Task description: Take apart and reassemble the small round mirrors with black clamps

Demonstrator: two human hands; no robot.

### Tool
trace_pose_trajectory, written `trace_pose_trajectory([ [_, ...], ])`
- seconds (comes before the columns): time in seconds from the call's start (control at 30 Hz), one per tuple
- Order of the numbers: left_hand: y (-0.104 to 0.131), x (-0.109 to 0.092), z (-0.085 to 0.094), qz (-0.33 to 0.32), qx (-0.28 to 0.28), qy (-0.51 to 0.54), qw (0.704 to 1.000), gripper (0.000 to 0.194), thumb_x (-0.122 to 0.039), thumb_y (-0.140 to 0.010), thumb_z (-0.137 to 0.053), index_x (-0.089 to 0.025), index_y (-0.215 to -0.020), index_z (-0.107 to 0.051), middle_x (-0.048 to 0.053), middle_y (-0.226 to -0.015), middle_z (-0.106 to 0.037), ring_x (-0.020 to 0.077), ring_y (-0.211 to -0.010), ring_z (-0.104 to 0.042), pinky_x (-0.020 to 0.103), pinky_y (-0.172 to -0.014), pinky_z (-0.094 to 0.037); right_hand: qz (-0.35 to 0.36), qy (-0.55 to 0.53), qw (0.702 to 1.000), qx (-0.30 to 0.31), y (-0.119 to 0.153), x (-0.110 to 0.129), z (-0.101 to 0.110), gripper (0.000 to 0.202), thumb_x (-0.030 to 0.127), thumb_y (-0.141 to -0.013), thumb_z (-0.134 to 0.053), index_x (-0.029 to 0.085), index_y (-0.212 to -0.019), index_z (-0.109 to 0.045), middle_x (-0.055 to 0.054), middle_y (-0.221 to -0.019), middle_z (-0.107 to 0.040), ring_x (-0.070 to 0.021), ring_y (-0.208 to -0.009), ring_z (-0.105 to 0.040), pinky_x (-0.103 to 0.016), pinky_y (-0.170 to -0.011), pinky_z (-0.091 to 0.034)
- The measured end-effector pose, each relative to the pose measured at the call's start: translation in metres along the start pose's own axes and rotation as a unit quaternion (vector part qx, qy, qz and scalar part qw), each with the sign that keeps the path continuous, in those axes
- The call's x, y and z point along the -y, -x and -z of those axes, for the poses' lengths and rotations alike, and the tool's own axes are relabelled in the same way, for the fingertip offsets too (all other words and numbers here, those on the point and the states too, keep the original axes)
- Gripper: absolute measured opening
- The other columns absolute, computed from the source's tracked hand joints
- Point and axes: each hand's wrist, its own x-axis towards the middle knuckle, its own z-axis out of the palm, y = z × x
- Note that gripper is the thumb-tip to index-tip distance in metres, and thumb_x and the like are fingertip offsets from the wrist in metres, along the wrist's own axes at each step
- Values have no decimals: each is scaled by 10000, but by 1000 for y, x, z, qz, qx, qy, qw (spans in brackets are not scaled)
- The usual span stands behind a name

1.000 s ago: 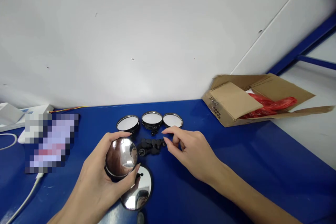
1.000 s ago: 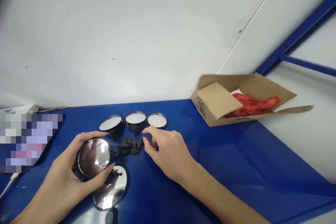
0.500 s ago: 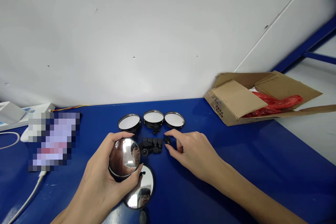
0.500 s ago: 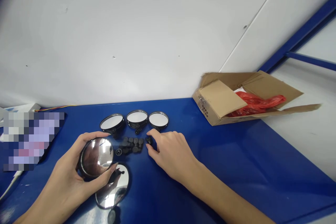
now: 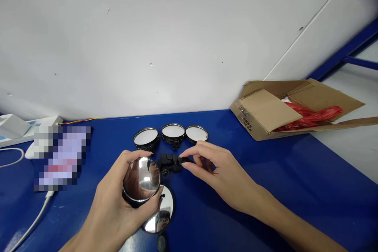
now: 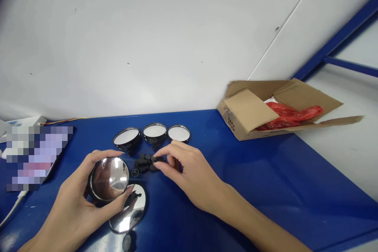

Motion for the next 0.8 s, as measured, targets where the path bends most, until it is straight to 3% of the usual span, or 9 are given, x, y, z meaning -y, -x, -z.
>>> trace_pose_trajectory([
  [0.1, 2, 4, -1, -24, -11, -2, 1000, 510, -430, -874, -848, -341, -1327, -630, -59, -927, -694, 136, -613, -656, 282, -633, -593, 19, -45, 998, 28, 5, 10, -1, 144, 369, -1141, -678, 348, -1239, -782, -10, -1190, -656, -137, -966, -654, -259, -792, -545],
  [0.17, 3, 6, -2, -38, -15, 3, 999, 506, -410, -876, -862, -346, -1327, -640, -48, -987, -709, 134, -641, -668, 283, -656, -606, 20, -74, 996, 47, 7, 14, -4, 166, 350, -1168, -630, 342, -1272, -758, -10, -1280, -682, -140, -1042, -667, -273, -893, -560],
  [0.3, 5, 6, -4, -51, -15, 26, 998, 508, -406, -882, -879, -352, -1333, -650, -35, -1013, -722, 155, -707, -718, 274, -648, -621, -10, -141, 989, 53, 9, 16, -13, 152, 364, -1153, -662, 300, -1246, -764, 14, -1122, -781, -149, -977, -697, -285, -875, -560],
  [0.53, 6, 2, -5, -49, -7, 41, 998, 496, -427, -897, -884, -356, -1331, -657, -30, -999, -747, 166, -738, -751, 249, -613, -629, -71, -208, 975, 34, 10, 18, -25, 143, 396, -1037, -822, 283, -1124, -834, 31, -954, -784, -132, -841, -664, -267, -748, -515],
  [0.8, 7, 3, -6, -59, 5, 17, 998, 468, -409, -906, -859, -348, -1322, -653, -21, -1026, -755, 185, -789, -769, 247, -610, -594, -80, -231, 969, 40, 6, 14, -28, 175, 405, -1058, -791, 250, -1103, -857, 9, -920, -796, -132, -808, -687, -272, -748, -544],
])
